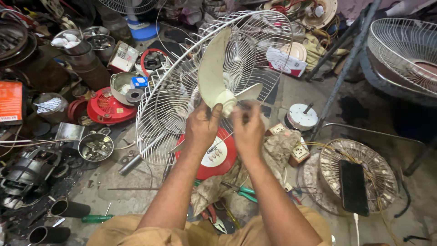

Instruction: The person assembles a table fan by placing the blade onto the motor shaft and then tightening the center cap by hand.

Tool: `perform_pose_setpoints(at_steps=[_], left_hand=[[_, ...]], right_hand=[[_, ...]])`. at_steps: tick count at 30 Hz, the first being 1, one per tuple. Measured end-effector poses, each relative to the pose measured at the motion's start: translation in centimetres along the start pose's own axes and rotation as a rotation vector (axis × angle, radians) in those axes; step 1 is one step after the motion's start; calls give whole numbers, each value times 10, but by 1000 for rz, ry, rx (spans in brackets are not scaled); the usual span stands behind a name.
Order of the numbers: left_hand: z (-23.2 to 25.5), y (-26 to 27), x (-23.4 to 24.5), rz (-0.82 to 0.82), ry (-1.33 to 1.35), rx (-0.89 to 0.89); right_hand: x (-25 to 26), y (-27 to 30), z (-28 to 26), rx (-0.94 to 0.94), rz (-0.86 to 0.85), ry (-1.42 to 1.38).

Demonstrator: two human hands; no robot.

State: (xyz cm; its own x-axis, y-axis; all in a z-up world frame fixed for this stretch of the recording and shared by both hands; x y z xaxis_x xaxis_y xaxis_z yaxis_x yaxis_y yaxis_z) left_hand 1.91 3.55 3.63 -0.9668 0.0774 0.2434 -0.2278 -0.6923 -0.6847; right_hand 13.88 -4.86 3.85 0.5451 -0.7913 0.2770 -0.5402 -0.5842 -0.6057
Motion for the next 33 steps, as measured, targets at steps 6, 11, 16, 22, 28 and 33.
perform_pose_setpoints(at_steps=[6,11,16,22,28,33], left_hand=[[-5,-2,-1,-50,5,110],[-9,-1,1,-31,-22,35],[-23,5,-6,48,-1,-15],[-21,11,-13,35,60,125],[11,-32,1,-295,-439,18],[-11,-19,-14,-238,-491,-62]], right_hand=[[-1,-8,-3,41,82,-38],[-10,-1,3,323,-31,159],[-16,10,37,34,65,-19],[-50,12,65,-419,8,-510],[-26,16,11,478,97,238],[-27,-2,29,-151,41,-313]])
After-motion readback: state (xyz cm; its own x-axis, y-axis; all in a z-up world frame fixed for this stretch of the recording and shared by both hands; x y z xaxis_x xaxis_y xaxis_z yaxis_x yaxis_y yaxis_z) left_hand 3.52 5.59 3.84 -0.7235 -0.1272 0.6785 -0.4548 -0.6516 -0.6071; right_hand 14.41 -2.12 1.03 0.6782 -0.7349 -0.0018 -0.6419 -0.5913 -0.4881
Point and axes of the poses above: each hand's wrist, its own y-axis away from the middle knuckle, its own x-axis out of the back of the hand, z = x × y, the point moved 4 cm from there along -y, towards the middle knuckle, and after that the axes turned 3 degrees about -x, right-handed, at the moved point
